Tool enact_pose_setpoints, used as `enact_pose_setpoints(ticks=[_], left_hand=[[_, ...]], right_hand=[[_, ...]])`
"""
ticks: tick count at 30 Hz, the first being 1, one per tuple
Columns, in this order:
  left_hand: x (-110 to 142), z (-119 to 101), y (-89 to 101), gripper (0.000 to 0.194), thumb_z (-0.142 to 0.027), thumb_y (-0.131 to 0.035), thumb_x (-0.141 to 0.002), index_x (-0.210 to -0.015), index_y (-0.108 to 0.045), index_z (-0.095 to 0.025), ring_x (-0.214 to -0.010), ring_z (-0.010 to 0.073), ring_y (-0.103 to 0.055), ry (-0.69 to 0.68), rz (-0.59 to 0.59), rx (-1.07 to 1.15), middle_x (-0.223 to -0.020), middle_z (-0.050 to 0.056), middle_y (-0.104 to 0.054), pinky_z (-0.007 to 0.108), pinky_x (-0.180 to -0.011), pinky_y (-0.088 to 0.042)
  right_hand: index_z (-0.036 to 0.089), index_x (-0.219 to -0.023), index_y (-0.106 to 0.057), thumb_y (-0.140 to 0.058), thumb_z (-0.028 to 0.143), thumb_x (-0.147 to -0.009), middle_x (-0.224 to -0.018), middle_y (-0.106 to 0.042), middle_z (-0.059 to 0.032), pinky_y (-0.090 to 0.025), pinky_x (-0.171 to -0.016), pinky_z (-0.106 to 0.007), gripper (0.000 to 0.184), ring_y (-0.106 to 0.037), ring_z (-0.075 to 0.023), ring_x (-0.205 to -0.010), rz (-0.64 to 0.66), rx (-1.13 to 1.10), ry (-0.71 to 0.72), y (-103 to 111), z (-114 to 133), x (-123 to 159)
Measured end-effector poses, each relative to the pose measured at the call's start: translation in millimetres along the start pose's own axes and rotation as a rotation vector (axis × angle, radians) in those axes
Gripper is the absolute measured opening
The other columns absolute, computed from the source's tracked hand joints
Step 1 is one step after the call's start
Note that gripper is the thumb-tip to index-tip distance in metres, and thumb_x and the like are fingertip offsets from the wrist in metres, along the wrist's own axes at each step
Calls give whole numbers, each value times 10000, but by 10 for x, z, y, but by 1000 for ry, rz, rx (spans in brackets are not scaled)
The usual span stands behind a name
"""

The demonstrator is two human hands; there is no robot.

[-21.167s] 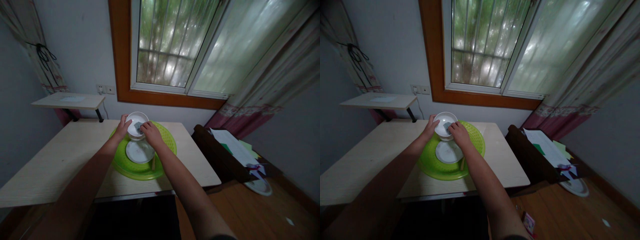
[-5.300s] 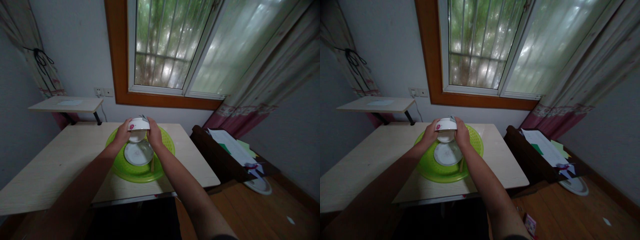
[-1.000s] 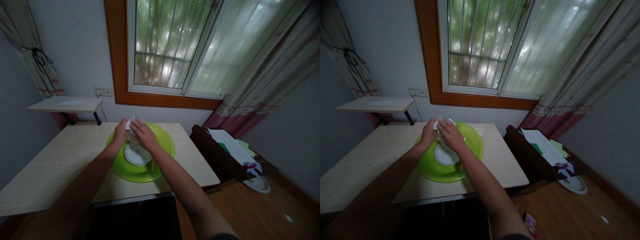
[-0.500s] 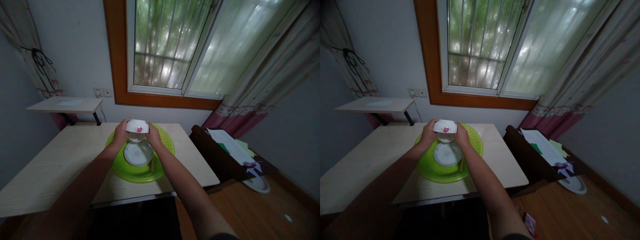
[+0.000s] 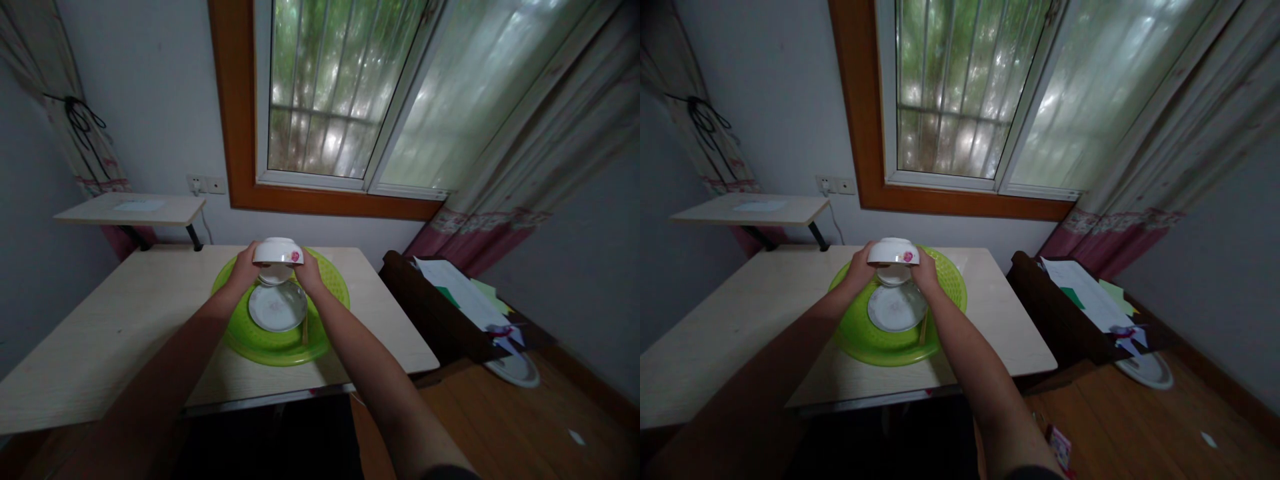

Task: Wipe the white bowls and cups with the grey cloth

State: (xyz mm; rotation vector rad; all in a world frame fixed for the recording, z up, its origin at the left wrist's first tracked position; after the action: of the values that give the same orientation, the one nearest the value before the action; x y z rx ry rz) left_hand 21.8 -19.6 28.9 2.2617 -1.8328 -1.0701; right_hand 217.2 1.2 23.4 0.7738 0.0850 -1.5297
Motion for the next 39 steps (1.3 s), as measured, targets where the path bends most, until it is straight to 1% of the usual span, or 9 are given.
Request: enact_pose_setpoints(ticks=[4,7,10,14,19,23,27,32,39], left_hand=[[27,-69,20,306,-251,-608,-750,-1053,-641,-228,-927,208,-672,1,-32,-25,-1001,37,-737,271,-776,-509],[33,-81,32,314,-221,-575,-769,-1078,-630,-233,-927,207,-665,1,-57,-72,-1013,44,-733,274,-780,-496],[27,-48,42,330,-193,-569,-770,-1094,-626,-224,-919,219,-660,-21,-92,-119,-1020,66,-727,295,-784,-483],[23,-9,51,312,-187,-558,-798,-1102,-625,-208,-932,228,-652,-47,-109,-177,-1034,90,-720,313,-798,-468],[34,-30,36,295,-214,-537,-846,-1131,-615,-221,-923,219,-644,-51,-88,-247,-1035,82,-716,321,-824,-466],[37,-46,16,366,-162,-519,-822,-1174,-602,-223,-987,223,-640,-73,-87,-270,-1096,85,-706,325,-874,-467],[38,-54,11,405,-148,-520,-801,-1191,-602,-216,-1017,230,-641,-84,-93,-251,-1119,89,-703,329,-894,-469],[53,-87,30,423,-137,-517,-806,-1212,-599,-222,-1054,235,-643,-100,-114,-258,-1149,88,-702,332,-913,-477],[20,-106,34,409,-119,-518,-807,-1187,-633,-218,-1085,218,-643,-97,-140,-166,-1181,78,-710,341,-971,-491]], right_hand=[[199,-1154,-670,-508,73,-802,-1143,-742,-72,-529,-970,-351,408,-678,-221,-1058,-36,85,112,34,37,13],[181,-1320,-587,-501,48,-797,-1306,-668,-110,-475,-1084,-400,547,-623,-233,-1201,-54,170,207,58,93,26],[208,-1437,-495,-484,48,-837,-1434,-578,-108,-428,-1153,-415,622,-539,-225,-1332,-28,226,329,57,194,54],[258,-1462,-489,-429,90,-954,-1525,-497,-71,-344,-1230,-419,538,-394,-199,-1471,27,242,499,17,363,115],[284,-1430,-536,-444,125,-998,-1491,-539,-44,-326,-1250,-434,470,-384,-199,-1479,103,286,602,-36,485,170],[261,-1415,-551,-418,71,-964,-1464,-554,-67,-339,-1238,-436,508,-396,-206,-1466,55,285,588,-21,466,147],[209,-1455,-486,-422,17,-871,-1496,-503,-110,-342,-1226,-440,618,-408,-215,-1443,34,272,552,14,407,104],[192,-1483,-407,-431,-4,-763,-1484,-508,-127,-355,-1204,-452,746,-453,-228,-1399,-11,234,383,23,294,67],[150,-1375,-514,-467,74,-826,-1363,-624,-145,-439,-1116,-415,556,-582,-249,-1266,-54,150,113,-14,66,8]])
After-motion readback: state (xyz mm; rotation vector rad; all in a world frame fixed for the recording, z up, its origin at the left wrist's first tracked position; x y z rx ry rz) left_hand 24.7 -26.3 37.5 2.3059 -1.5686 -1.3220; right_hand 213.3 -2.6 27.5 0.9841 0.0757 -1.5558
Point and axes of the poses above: each hand's wrist, its own x-axis away from the middle knuckle, its own y-axis out of the back of the hand, z = x × y, the point moved 2 cm from there along -x, towards the middle knuckle
